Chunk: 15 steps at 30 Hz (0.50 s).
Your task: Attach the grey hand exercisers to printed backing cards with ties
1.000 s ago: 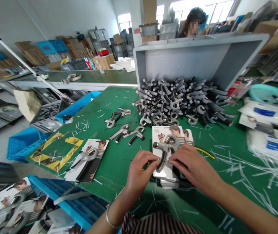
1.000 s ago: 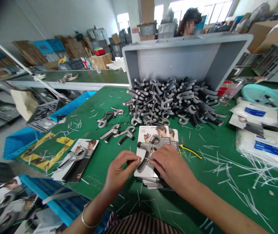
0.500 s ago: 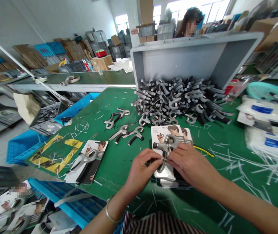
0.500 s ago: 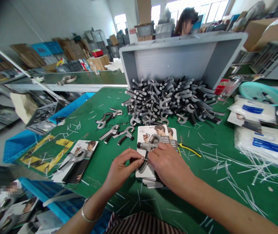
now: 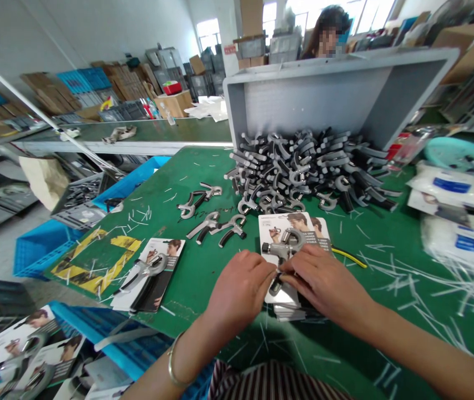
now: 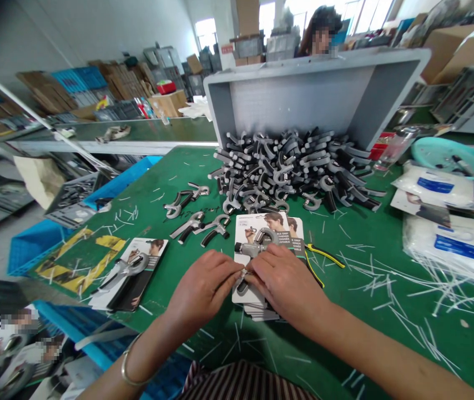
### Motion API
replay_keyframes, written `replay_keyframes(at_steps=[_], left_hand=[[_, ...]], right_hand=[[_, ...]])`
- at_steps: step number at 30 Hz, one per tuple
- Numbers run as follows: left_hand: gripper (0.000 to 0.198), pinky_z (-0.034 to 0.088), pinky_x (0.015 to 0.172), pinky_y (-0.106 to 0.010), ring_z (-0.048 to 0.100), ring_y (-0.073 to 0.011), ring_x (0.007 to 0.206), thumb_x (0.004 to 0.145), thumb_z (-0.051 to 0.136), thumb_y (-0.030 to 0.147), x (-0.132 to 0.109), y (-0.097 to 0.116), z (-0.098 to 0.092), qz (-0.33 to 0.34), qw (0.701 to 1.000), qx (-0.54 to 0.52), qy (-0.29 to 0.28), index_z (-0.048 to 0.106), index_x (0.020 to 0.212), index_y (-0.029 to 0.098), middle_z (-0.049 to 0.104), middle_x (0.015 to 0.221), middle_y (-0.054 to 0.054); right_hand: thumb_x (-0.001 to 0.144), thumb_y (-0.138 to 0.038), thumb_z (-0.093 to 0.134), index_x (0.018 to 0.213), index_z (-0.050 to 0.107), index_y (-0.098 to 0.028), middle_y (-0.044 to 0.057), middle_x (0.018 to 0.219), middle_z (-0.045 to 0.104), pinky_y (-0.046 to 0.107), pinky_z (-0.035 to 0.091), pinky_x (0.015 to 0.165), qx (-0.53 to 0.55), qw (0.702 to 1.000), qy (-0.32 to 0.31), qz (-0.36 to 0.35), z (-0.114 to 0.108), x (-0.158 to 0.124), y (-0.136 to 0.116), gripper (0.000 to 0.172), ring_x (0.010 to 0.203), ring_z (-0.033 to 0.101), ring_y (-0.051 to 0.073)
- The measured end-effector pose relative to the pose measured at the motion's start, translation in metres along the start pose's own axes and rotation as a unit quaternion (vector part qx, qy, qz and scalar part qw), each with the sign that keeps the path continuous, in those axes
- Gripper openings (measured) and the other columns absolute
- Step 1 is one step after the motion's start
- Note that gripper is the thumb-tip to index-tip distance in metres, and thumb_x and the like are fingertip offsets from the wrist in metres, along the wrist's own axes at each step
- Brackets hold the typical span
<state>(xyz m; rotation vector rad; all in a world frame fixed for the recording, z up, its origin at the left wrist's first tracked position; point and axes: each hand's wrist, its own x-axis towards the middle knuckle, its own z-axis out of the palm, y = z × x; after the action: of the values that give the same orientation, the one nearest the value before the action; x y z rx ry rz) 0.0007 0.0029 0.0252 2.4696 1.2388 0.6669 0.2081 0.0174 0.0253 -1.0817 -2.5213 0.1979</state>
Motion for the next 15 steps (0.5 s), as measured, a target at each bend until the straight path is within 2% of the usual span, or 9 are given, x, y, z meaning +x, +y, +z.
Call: replay_keyframes(at_steps=[3,6,8,10,13,15], left_hand=[[0.021,0.042,0.075,-0.040,0.051,-0.0233,0.079,0.095,0.047,0.016,0.005,0.008,-0.008,0.015,0.990,0.132,-0.043,0.063,0.082,0.017,0.061,0.082,-0.007],[0.020,0.040,0.073,-0.040,0.049,-0.0229,0.077,0.094,0.048,0.017,0.009,0.013,-0.013,0.029,0.988,0.143,-0.039,0.060,0.077,0.017,0.058,0.077,-0.006],[0.018,0.040,0.073,-0.038,0.049,-0.0217,0.077,0.093,0.049,0.016,0.010,0.014,-0.016,0.030,0.996,0.079,-0.017,0.059,0.077,0.017,0.058,0.077,-0.005],[0.017,0.040,0.073,-0.036,0.050,-0.0195,0.076,0.092,0.051,0.013,0.010,0.014,-0.019,0.019,0.999,-0.031,0.019,0.058,0.076,0.017,0.058,0.075,-0.004],[0.017,0.041,0.074,-0.032,0.053,-0.0168,0.075,0.093,0.054,0.014,0.005,0.011,-0.016,-0.013,0.982,-0.179,0.063,0.058,0.077,0.018,0.060,0.074,-0.001],[0.009,0.043,0.079,-0.032,0.056,-0.0171,0.083,0.093,0.057,0.015,-0.001,0.009,-0.007,-0.040,0.973,-0.215,0.071,0.060,0.086,0.019,0.063,0.082,-0.001]], right_hand=[[0.100,-0.031,0.048,0.094,0.067,-0.016,0.009,0.083,0.064,0.039,0.045,0.075,0.017,1.000,-0.003,-0.001,0.000,0.001,-0.003,0.024,0.083,0.052,0.025],[0.100,-0.027,0.046,0.094,0.066,-0.017,0.008,0.084,0.064,0.039,0.044,0.076,0.026,1.000,0.001,-0.014,-0.001,0.003,-0.007,0.023,0.083,0.051,0.024],[0.100,-0.026,0.048,0.092,0.066,-0.018,0.007,0.086,0.063,0.038,0.043,0.076,0.037,0.999,0.005,-0.014,-0.002,0.003,-0.008,0.021,0.085,0.050,0.023],[0.098,-0.026,0.050,0.089,0.065,-0.019,0.007,0.089,0.061,0.037,0.043,0.076,0.050,0.999,0.010,-0.006,-0.003,0.002,-0.008,0.019,0.087,0.050,0.023],[0.096,-0.024,0.053,0.089,0.064,-0.019,0.006,0.092,0.060,0.039,0.043,0.080,0.076,0.997,0.019,0.016,-0.003,-0.001,-0.005,0.014,0.091,0.050,0.023],[0.096,-0.023,0.054,0.091,0.064,-0.019,0.006,0.092,0.060,0.039,0.043,0.082,0.099,0.994,0.020,0.027,-0.002,-0.002,-0.003,0.012,0.092,0.050,0.023]])
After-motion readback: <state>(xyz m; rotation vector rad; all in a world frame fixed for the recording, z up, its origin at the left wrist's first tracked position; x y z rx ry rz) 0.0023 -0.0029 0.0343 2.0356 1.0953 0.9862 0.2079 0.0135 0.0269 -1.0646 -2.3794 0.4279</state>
